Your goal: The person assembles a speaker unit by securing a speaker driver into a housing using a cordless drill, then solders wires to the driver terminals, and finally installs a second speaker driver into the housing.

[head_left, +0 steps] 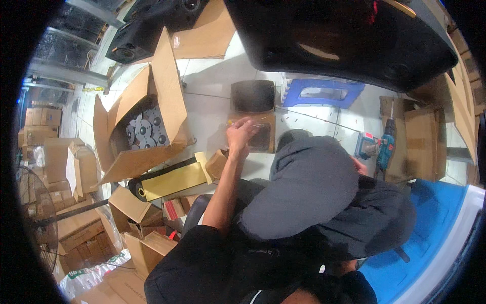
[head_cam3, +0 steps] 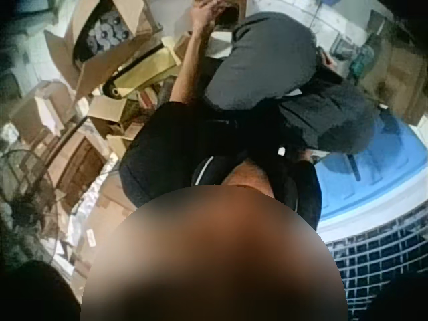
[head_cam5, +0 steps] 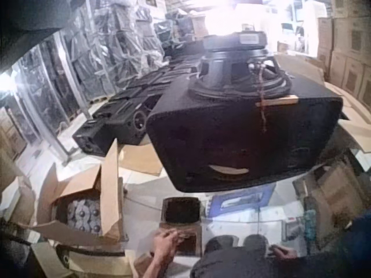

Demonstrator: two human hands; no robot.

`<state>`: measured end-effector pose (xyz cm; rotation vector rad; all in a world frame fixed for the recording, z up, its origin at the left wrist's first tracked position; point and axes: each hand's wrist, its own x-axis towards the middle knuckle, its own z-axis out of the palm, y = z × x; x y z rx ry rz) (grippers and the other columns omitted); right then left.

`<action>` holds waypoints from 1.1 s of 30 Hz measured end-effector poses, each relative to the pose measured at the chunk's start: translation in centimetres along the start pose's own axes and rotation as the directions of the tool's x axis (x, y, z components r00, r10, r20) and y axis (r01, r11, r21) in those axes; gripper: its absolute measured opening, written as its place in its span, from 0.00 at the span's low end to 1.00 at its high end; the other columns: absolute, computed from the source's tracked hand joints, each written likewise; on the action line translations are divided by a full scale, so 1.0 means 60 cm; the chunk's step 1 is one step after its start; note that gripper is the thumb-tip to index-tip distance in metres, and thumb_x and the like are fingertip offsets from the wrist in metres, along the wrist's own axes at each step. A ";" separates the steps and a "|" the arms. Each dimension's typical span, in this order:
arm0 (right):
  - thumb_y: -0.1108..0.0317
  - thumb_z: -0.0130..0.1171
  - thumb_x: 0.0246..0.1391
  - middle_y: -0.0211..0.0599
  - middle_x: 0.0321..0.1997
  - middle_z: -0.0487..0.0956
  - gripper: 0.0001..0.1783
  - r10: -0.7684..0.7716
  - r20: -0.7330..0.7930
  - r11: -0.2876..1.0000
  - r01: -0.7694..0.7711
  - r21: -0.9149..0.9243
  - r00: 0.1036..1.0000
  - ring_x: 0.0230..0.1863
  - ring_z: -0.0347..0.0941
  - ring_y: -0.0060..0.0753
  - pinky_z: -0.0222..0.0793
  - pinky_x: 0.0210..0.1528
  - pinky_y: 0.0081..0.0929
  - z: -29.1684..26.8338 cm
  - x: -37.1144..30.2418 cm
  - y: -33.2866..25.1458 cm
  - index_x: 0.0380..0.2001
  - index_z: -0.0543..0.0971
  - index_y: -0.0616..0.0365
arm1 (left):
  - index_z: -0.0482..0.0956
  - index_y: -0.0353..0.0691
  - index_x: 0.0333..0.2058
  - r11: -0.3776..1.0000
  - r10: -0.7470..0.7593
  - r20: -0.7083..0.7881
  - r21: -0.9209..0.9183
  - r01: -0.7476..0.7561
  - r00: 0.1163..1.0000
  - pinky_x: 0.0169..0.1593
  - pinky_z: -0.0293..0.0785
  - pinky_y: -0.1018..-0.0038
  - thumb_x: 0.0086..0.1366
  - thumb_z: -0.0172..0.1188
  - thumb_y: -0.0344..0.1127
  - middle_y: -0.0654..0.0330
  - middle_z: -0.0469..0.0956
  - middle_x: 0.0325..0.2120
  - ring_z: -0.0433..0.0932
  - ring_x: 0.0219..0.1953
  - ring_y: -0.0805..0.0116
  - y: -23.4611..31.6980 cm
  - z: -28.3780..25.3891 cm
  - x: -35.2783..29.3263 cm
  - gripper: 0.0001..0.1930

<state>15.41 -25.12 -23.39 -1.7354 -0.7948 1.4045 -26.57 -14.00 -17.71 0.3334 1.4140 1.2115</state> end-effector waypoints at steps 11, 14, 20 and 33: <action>0.62 0.53 0.66 0.43 0.50 0.81 0.21 -0.069 0.044 0.989 0.075 -0.130 0.997 0.45 0.80 0.34 0.74 0.47 0.26 -0.033 0.004 0.016 0.56 0.74 0.65 | 0.74 0.32 0.47 0.999 -0.045 -0.015 0.002 0.045 0.999 0.44 0.78 0.70 0.64 0.62 0.29 0.56 0.81 0.40 0.80 0.40 0.65 -0.050 0.022 0.028 0.14; 0.62 0.53 0.66 0.43 0.50 0.81 0.21 -0.052 0.047 0.993 0.057 -0.108 0.998 0.45 0.80 0.34 0.74 0.47 0.26 -0.037 0.001 0.019 0.56 0.74 0.65 | 0.74 0.31 0.45 0.997 0.078 -0.010 0.000 -0.078 0.997 0.44 0.78 0.70 0.64 0.60 0.28 0.56 0.80 0.38 0.80 0.40 0.64 -0.044 0.021 0.070 0.12; 0.62 0.54 0.66 0.43 0.50 0.81 0.21 -0.042 0.033 0.997 0.044 -0.058 0.999 0.43 0.80 0.34 0.75 0.46 0.27 -0.028 -0.012 -0.001 0.56 0.75 0.65 | 0.74 0.26 0.44 0.995 0.094 -0.239 0.066 -0.081 0.966 0.35 0.82 0.71 0.61 0.58 0.22 0.50 0.79 0.36 0.82 0.33 0.60 -0.002 0.014 0.196 0.12; 0.69 0.54 0.64 0.43 0.48 0.81 0.20 -0.048 -0.076 0.990 0.037 -0.136 0.996 0.44 0.79 0.31 0.75 0.46 0.26 -0.042 -0.037 -0.104 0.57 0.73 0.67 | 0.78 0.24 0.42 0.761 0.408 -0.187 0.610 -0.220 0.894 0.25 0.81 0.72 0.62 0.61 0.29 0.50 0.82 0.31 0.82 0.25 0.64 0.095 -0.033 0.142 0.13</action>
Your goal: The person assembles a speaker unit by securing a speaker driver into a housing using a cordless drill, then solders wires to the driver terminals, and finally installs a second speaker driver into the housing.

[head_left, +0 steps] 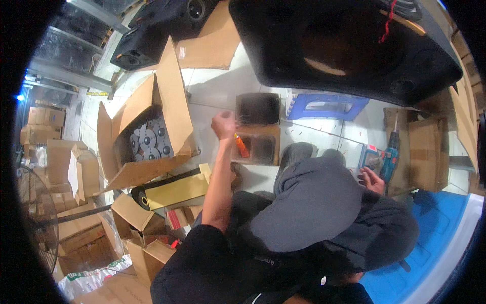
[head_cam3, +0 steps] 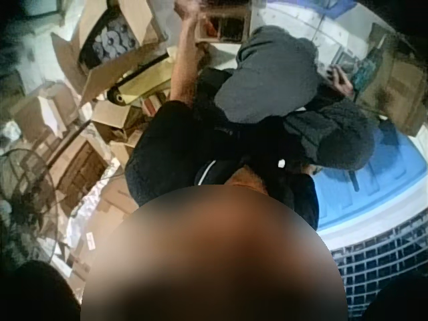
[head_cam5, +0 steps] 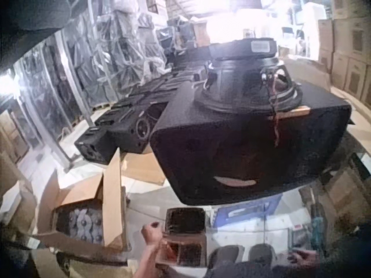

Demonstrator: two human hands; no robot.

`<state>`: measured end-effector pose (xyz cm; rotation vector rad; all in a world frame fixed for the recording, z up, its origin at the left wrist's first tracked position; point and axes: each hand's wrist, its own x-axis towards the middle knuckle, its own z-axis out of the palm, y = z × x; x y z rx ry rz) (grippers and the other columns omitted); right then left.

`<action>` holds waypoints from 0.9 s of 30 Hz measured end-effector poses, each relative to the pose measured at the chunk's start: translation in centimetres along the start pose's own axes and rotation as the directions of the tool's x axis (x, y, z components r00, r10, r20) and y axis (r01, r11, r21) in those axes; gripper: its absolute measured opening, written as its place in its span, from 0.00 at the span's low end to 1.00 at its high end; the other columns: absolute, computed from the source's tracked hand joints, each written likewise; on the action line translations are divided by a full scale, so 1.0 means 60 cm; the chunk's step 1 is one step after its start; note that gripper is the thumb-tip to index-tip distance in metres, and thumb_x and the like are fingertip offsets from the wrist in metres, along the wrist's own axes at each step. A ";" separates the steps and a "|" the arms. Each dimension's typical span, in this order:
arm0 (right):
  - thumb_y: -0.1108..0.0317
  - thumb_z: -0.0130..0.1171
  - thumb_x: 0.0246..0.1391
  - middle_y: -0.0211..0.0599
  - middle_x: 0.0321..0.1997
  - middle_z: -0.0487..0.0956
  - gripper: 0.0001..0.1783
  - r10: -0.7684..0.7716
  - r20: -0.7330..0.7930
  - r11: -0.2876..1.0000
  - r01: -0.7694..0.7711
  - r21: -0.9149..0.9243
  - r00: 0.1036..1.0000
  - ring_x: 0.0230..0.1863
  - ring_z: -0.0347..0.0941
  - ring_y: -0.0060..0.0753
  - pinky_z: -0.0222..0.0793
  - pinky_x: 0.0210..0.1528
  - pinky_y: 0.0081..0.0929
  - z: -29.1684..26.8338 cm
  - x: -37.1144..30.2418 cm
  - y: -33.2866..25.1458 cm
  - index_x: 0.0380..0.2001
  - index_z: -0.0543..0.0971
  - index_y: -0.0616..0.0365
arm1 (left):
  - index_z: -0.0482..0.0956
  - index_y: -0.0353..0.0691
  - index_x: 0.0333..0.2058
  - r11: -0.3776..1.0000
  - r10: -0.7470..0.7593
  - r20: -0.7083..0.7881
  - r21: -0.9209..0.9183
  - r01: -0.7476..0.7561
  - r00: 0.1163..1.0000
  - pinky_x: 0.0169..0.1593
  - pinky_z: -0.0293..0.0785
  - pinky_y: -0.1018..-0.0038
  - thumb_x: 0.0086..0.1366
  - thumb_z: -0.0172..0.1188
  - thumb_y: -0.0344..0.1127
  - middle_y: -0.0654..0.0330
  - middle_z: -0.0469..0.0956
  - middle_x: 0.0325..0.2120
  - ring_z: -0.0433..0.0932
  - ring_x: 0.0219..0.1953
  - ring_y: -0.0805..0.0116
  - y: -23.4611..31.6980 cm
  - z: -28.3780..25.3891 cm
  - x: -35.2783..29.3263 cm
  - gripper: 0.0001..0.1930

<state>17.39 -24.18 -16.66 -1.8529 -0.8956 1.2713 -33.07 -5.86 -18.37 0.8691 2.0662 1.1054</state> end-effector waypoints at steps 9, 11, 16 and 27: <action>0.74 0.51 0.63 0.38 0.32 0.82 0.13 -0.748 -0.159 0.662 0.704 -0.257 0.645 0.36 0.78 0.26 0.74 0.42 0.22 -0.068 -0.132 -0.498 0.46 0.79 0.68 | 0.77 0.26 0.40 0.598 0.572 -0.231 -0.539 -0.593 0.787 0.29 0.78 0.76 0.68 0.54 0.26 0.51 0.79 0.33 0.78 0.30 0.70 0.366 -0.057 -0.211 0.08; 0.73 0.52 0.62 0.37 0.32 0.82 0.12 -0.810 -0.136 0.586 0.778 -0.227 0.570 0.36 0.78 0.25 0.74 0.42 0.22 -0.054 -0.159 -0.576 0.45 0.80 0.68 | 0.76 0.26 0.40 0.415 0.707 -0.349 -0.500 -0.760 0.615 0.33 0.78 0.74 0.68 0.54 0.25 0.51 0.79 0.29 0.79 0.29 0.69 0.448 -0.074 -0.232 0.07; 0.70 0.56 0.61 0.37 0.32 0.83 0.12 -0.829 -0.112 0.560 0.816 -0.143 0.548 0.36 0.78 0.23 0.74 0.43 0.22 -0.012 -0.187 -0.663 0.42 0.81 0.68 | 0.78 0.30 0.47 0.290 0.924 -0.075 -0.501 -0.815 0.375 0.44 0.74 0.76 0.61 0.65 0.42 0.55 0.80 0.39 0.78 0.37 0.72 0.697 -0.045 -0.198 0.22; 0.71 0.64 0.52 0.49 0.31 0.83 0.10 -0.887 0.083 0.395 0.839 -0.375 0.455 0.33 0.81 0.43 0.75 0.36 0.31 -0.010 -0.232 -0.572 0.35 0.83 0.65 | 0.57 0.38 0.67 0.265 0.502 0.847 0.041 -0.963 0.174 0.63 0.62 0.61 0.41 0.71 0.67 0.35 0.64 0.60 0.66 0.62 0.48 0.929 0.006 -0.200 0.60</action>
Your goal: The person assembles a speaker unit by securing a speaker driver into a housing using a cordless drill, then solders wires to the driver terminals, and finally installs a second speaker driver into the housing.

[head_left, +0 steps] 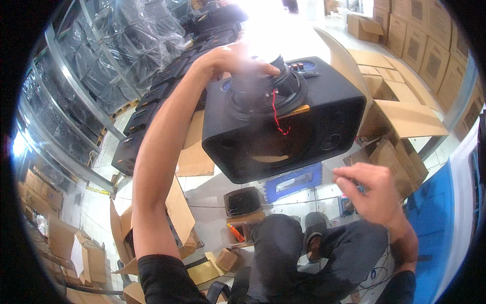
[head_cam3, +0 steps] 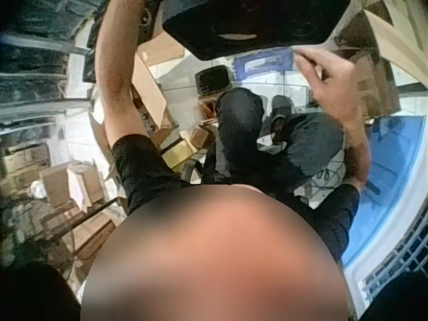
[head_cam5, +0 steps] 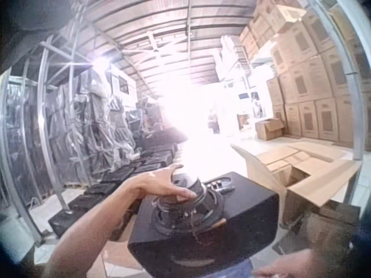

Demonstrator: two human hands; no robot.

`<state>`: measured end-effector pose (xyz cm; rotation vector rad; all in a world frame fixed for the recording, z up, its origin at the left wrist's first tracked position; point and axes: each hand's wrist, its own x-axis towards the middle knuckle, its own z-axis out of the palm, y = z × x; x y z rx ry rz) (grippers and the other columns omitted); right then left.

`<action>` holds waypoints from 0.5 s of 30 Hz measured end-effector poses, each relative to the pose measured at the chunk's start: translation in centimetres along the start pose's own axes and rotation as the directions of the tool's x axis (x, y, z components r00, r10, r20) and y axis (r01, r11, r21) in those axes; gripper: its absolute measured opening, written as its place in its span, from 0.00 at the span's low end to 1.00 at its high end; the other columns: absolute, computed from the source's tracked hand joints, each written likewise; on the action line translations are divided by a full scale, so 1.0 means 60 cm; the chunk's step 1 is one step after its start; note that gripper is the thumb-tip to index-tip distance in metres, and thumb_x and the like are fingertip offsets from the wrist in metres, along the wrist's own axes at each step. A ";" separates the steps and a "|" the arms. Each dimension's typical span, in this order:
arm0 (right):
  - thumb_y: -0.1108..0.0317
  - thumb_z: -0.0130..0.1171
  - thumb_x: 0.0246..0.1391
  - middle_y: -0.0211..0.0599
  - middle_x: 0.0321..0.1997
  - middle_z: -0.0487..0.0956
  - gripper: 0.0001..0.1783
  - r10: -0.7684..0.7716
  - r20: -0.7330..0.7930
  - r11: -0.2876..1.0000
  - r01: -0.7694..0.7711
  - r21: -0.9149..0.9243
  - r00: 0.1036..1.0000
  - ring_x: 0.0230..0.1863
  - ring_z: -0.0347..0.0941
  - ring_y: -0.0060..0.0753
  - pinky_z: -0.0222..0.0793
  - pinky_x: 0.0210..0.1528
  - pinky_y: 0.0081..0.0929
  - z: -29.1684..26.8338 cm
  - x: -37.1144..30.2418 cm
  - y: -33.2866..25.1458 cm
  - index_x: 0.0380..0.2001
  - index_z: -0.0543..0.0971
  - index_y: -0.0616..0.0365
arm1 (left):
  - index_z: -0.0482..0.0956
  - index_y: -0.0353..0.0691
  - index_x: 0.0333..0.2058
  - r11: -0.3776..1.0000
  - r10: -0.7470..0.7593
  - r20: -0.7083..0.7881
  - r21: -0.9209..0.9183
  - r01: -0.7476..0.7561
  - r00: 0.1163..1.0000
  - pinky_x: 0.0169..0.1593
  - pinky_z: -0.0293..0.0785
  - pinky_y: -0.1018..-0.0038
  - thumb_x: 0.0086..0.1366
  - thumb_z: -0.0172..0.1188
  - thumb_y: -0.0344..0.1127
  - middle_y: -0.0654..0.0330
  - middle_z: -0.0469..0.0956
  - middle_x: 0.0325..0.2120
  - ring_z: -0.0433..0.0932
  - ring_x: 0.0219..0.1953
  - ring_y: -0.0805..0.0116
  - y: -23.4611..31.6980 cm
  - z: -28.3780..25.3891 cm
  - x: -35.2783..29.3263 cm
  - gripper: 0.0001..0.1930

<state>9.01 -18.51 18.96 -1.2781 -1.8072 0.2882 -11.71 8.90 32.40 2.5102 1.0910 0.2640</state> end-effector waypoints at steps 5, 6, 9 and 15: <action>0.69 0.63 0.52 0.45 0.28 0.81 0.10 -0.185 0.224 0.982 0.191 -0.006 0.957 0.29 0.80 0.43 0.75 0.35 0.35 0.025 -0.060 -0.003 0.36 0.81 0.63 | 0.57 0.38 0.67 0.985 -0.168 0.084 0.063 0.163 0.982 0.63 0.62 0.62 0.38 0.75 0.60 0.39 0.63 0.62 0.64 0.64 0.49 0.006 -0.004 0.031 0.60; 0.68 0.62 0.52 0.45 0.29 0.81 0.10 -0.219 0.252 0.975 0.224 0.009 0.942 0.30 0.80 0.43 0.75 0.35 0.35 0.029 -0.068 -0.001 0.36 0.81 0.63 | 0.58 0.39 0.67 0.988 -0.154 0.075 0.041 0.151 0.985 0.63 0.62 0.62 0.38 0.75 0.57 0.39 0.63 0.61 0.64 0.63 0.49 0.008 -0.003 0.032 0.59; 0.65 0.59 0.55 0.44 0.29 0.82 0.12 -0.265 0.342 0.963 0.267 0.044 0.901 0.31 0.80 0.44 0.76 0.36 0.35 0.037 -0.076 0.013 0.36 0.81 0.63 | 0.65 0.45 0.64 0.978 -0.177 0.075 -0.099 0.184 0.981 0.61 0.63 0.62 0.33 0.76 0.46 0.43 0.65 0.61 0.65 0.62 0.51 0.017 -0.002 0.033 0.54; 0.66 0.60 0.55 0.48 0.31 0.82 0.12 -0.217 0.359 0.973 0.232 0.001 0.908 0.31 0.80 0.48 0.76 0.36 0.38 0.041 -0.089 0.033 0.38 0.82 0.62 | 0.72 0.50 0.59 0.966 -0.122 -0.065 -0.237 0.103 0.990 0.53 0.71 0.66 0.34 0.77 0.40 0.50 0.74 0.51 0.74 0.51 0.57 0.032 0.012 0.015 0.46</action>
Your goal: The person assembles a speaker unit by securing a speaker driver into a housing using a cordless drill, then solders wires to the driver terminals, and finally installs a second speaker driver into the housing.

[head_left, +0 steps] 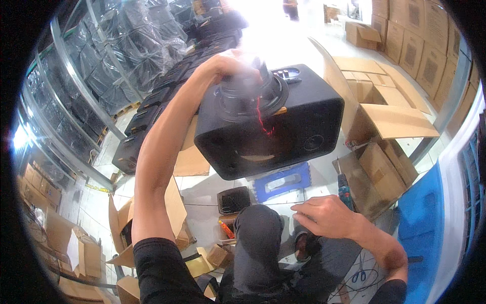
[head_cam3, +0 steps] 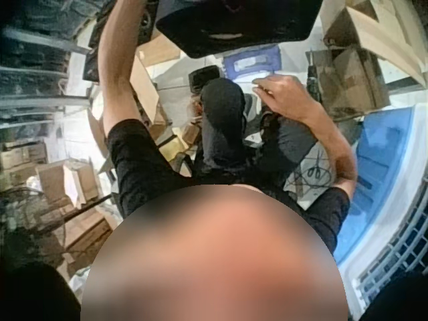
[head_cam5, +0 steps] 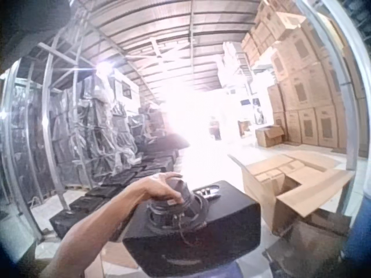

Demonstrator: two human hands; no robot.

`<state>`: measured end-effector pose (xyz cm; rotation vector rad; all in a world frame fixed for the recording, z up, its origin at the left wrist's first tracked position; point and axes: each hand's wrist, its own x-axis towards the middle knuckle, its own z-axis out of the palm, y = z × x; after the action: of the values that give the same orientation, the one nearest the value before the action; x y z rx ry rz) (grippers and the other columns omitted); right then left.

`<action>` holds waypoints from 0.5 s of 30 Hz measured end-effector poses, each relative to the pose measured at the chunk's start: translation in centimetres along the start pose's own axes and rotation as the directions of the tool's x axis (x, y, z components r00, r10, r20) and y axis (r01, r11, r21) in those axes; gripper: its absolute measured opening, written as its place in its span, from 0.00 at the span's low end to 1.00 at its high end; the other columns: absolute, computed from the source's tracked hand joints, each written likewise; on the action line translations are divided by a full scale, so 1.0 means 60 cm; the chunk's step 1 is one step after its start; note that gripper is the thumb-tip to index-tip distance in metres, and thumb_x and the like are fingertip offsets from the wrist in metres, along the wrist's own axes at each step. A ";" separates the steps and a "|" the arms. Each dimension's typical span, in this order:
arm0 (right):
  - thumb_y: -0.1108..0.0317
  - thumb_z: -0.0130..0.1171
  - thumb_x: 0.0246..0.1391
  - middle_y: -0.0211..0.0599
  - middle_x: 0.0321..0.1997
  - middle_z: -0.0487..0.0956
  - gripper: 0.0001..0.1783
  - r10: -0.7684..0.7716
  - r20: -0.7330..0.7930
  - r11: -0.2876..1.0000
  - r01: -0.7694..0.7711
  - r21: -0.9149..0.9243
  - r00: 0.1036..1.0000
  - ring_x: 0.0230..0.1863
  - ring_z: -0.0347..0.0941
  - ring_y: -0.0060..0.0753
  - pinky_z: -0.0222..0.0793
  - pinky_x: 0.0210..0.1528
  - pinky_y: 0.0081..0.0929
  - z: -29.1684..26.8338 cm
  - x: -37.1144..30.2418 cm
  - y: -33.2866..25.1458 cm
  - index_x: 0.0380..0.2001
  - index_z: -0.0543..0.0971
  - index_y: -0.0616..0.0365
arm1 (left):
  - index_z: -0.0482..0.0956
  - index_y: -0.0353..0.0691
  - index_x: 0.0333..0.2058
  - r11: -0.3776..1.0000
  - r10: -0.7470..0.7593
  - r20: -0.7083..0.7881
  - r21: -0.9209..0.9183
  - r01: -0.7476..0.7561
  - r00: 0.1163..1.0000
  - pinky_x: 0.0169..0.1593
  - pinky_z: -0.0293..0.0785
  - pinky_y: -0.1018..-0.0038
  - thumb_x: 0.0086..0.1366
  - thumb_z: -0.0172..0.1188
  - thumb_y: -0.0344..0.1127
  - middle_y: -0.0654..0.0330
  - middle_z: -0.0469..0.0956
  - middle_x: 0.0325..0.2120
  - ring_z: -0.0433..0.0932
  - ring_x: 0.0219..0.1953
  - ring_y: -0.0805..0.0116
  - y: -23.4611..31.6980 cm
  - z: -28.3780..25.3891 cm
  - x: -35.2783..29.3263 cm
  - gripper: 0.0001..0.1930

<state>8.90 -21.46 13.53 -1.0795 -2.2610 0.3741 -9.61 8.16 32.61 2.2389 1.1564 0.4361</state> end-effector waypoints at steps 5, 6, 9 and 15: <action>0.67 0.61 0.54 0.47 0.30 0.82 0.11 0.045 -0.054 0.998 -0.043 0.034 0.998 0.31 0.80 0.48 0.76 0.36 0.37 -0.005 -0.008 0.006 0.37 0.82 0.62 | 0.73 0.50 0.58 0.892 0.297 -0.301 0.426 -0.151 0.906 0.54 0.71 0.65 0.35 0.76 0.40 0.46 0.75 0.46 0.75 0.47 0.55 0.016 0.025 -0.049 0.44; 0.67 0.61 0.54 0.47 0.30 0.82 0.11 0.057 -0.065 0.998 -0.054 0.045 0.996 0.31 0.80 0.48 0.76 0.36 0.37 -0.007 -0.008 0.006 0.37 0.83 0.62 | 0.72 0.52 0.58 0.840 0.371 -0.385 0.528 -0.128 0.845 0.56 0.69 0.62 0.35 0.76 0.40 0.44 0.72 0.48 0.72 0.50 0.51 0.018 0.040 -0.067 0.45; 0.68 0.61 0.54 0.49 0.32 0.83 0.10 0.110 -0.115 0.993 -0.103 0.062 0.987 0.32 0.81 0.46 0.76 0.37 0.35 -0.017 0.000 0.007 0.37 0.83 0.63 | 0.70 0.58 0.60 0.739 0.518 -0.531 0.673 -0.038 0.670 0.61 0.62 0.53 0.34 0.76 0.40 0.38 0.65 0.56 0.65 0.57 0.41 0.024 0.094 -0.131 0.47; 0.72 0.61 0.53 0.49 0.34 0.84 0.11 0.266 -0.245 0.956 -0.222 0.193 0.932 0.33 0.83 0.37 0.76 0.36 0.28 -0.040 0.015 0.007 0.39 0.82 0.67 | 0.69 0.59 0.61 0.791 0.577 -0.620 0.587 -0.174 0.531 0.63 0.56 0.50 0.34 0.77 0.39 0.39 0.57 0.60 0.57 0.62 0.39 0.023 0.174 -0.219 0.49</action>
<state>10.24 -20.49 15.57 -1.2483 -1.8306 0.4738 -10.79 -6.82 24.98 2.8432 1.2086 1.6367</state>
